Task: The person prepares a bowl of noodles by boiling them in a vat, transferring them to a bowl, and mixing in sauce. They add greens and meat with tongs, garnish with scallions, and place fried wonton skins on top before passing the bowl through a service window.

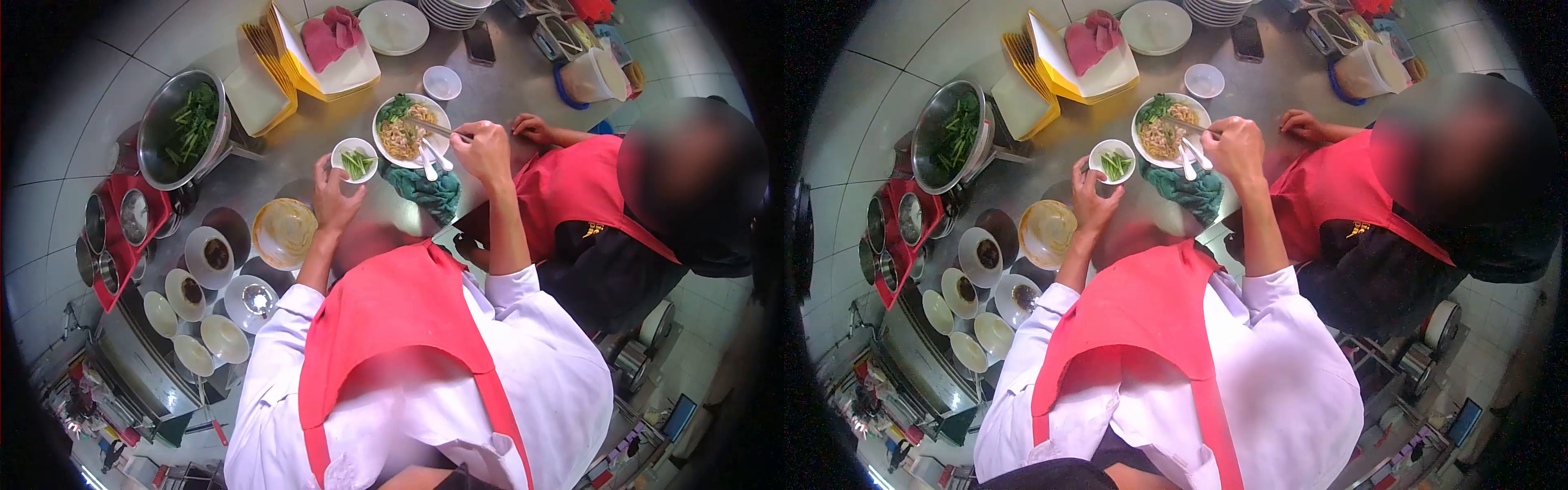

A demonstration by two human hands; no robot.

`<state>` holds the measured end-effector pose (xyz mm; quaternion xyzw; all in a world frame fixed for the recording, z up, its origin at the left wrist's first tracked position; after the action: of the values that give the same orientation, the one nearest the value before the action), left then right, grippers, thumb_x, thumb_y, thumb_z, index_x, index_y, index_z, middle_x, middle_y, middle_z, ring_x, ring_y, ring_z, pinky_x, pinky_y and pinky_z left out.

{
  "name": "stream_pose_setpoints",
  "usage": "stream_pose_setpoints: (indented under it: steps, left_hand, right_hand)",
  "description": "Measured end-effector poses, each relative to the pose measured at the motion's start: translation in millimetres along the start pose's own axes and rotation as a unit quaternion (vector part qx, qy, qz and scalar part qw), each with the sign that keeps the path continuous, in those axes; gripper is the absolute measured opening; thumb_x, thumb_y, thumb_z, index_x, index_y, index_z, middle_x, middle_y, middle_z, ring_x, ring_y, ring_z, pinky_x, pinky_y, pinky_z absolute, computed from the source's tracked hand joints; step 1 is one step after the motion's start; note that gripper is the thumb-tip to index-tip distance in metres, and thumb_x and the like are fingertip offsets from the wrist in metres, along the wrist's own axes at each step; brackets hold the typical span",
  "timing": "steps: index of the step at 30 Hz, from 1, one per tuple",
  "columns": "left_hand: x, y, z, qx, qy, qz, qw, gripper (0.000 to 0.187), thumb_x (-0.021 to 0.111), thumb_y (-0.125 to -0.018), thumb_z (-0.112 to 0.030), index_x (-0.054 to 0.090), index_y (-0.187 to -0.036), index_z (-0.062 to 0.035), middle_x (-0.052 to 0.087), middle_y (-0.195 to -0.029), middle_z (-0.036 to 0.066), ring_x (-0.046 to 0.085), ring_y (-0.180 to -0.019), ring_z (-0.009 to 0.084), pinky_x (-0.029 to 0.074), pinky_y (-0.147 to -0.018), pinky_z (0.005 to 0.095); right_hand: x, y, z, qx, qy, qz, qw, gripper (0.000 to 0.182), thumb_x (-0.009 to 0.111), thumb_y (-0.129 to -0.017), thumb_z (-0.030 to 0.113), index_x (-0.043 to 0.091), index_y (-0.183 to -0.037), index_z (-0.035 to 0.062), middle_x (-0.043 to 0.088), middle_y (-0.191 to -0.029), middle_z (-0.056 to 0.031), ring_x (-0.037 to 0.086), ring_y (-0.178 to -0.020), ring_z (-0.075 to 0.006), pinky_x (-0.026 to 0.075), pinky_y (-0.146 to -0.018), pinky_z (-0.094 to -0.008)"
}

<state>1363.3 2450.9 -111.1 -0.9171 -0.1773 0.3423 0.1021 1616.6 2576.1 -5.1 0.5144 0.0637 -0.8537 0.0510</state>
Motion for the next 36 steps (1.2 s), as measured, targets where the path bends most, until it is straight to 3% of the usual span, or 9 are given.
stream_pose_setpoints:
  steps: [5, 10, 17, 23, 29, 31, 32, 34, 36]
  left_hand:
    - [1.5, 0.5, 2.2, -0.011, 0.004, 0.006, 1.0, 0.036, 0.08, -0.061, -0.013, 0.054, -0.084, -0.0058, 0.045, -0.126, 0.017, 0.061, -0.099, 0.0342, 0.048, -0.086, 0.0414]
    - [0.5, 1.6, 1.6, -0.018, 0.013, 0.008, 1.0, 0.036, 0.08, -0.062, -0.013, 0.054, -0.085, -0.0059, 0.044, -0.127, 0.017, 0.06, -0.101, 0.0357, 0.048, -0.086, 0.0425]
    - [-2.5, 3.8, 4.0, -0.024, -0.008, -0.001, 1.0, 0.037, 0.081, -0.061, -0.014, 0.053, -0.085, -0.0064, 0.045, -0.126, 0.016, 0.06, -0.1, 0.0334, 0.048, -0.085, 0.0414]
    - [-2.3, 4.4, 3.1, -0.012, -0.013, -0.01, 1.0, 0.037, 0.081, -0.061, -0.015, 0.053, -0.084, -0.0065, 0.046, -0.125, 0.016, 0.062, -0.095, 0.0313, 0.048, -0.083, 0.0403]
    - [-6.8, 3.9, -0.8, -0.009, -0.01, -0.013, 1.0, 0.037, 0.081, -0.061, -0.014, 0.052, -0.083, -0.0062, 0.046, -0.124, 0.016, 0.062, -0.094, 0.0307, 0.048, -0.083, 0.0399]
    - [-8.2, 4.6, 0.3, -0.055, 0.026, 0.005, 0.998, 0.034, 0.079, -0.061, -0.014, 0.055, -0.085, -0.0057, 0.045, -0.125, 0.017, 0.054, -0.109, 0.0357, 0.047, -0.091, 0.0427]
    - [-9.3, 3.9, -1.0, -0.054, 0.026, 0.003, 0.998, 0.034, 0.079, -0.061, -0.014, 0.055, -0.085, -0.0057, 0.045, -0.125, 0.017, 0.054, -0.109, 0.0357, 0.047, -0.091, 0.0427]
    - [-15.9, 5.1, -8.5, -0.014, 0.006, -0.022, 1.0, 0.036, 0.081, -0.061, -0.012, 0.052, -0.082, -0.0059, 0.046, -0.124, 0.017, 0.062, -0.094, 0.0311, 0.048, -0.083, 0.0399]
    - [-24.4, 9.5, -13.1, -0.008, 0.001, -0.029, 1.0, 0.036, 0.081, -0.061, -0.012, 0.052, -0.082, -0.0054, 0.047, -0.122, 0.018, 0.062, -0.093, 0.0314, 0.048, -0.082, 0.0399]
  right_hand:
    - [-10.3, -0.9, 0.1, -0.032, 0.005, -0.011, 0.999, 0.023, 0.063, -0.071, 0.022, 0.074, -0.081, 0.0044, 0.067, -0.071, -0.0175, 0.066, -0.062, -0.0309, 0.053, -0.064, -0.0355]
    - [6.3, 3.8, 11.5, -0.008, 0.023, 0.063, 0.998, 0.024, 0.062, -0.069, 0.024, 0.075, -0.081, 0.0075, 0.067, -0.074, -0.0174, 0.066, -0.069, -0.0334, 0.054, -0.07, -0.0398]
    - [-5.5, 5.2, 7.3, 0.009, 0.04, 0.024, 0.999, 0.023, 0.062, -0.068, 0.023, 0.075, -0.081, 0.008, 0.067, -0.075, -0.017, 0.066, -0.07, -0.0338, 0.055, -0.07, -0.0392]
    - [4.7, 10.8, 11.7, 0.033, 0.069, 0.064, 0.995, 0.022, 0.062, -0.068, 0.022, 0.075, -0.079, 0.0081, 0.067, -0.076, -0.0187, 0.066, -0.071, -0.0352, 0.055, -0.07, -0.0411]
    - [3.3, 8.9, 7.4, 0.015, 0.064, 0.013, 0.998, 0.022, 0.062, -0.067, 0.022, 0.075, -0.079, 0.008, 0.067, -0.075, -0.0188, 0.066, -0.071, -0.0354, 0.055, -0.068, -0.0415]
    - [-3.8, 8.8, 7.2, 0.012, 0.045, 0.013, 0.999, 0.023, 0.063, -0.067, 0.023, 0.075, -0.08, 0.0083, 0.067, -0.076, -0.018, 0.066, -0.071, -0.035, 0.055, -0.069, -0.0407]
    - [-3.1, 7.3, 5.2, 0.011, 0.045, 0.011, 0.999, 0.023, 0.063, -0.067, 0.023, 0.075, -0.08, 0.0083, 0.067, -0.076, -0.018, 0.066, -0.071, -0.035, 0.055, -0.069, -0.0407]
    - [-1.2, 4.2, -0.5, 0.011, 0.049, -0.005, 0.999, 0.024, 0.063, -0.068, 0.025, 0.075, -0.081, 0.0087, 0.067, -0.077, -0.0178, 0.066, -0.073, -0.0344, 0.055, -0.07, -0.0402]
    - [-3.2, 4.8, -5.1, 0.023, 0.05, -0.003, 0.999, 0.025, 0.063, -0.068, 0.026, 0.075, -0.081, 0.0085, 0.067, -0.077, -0.0179, 0.066, -0.073, -0.0344, 0.054, -0.071, -0.0401]
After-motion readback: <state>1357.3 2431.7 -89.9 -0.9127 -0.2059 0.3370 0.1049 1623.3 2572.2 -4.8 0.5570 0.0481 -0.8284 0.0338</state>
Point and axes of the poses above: each hand's wrist, its own y-axis away from the middle knuckle, its own x-axis out of the palm, z = x × y, the point moved 6 cm from there along -y, towards the middle knuckle
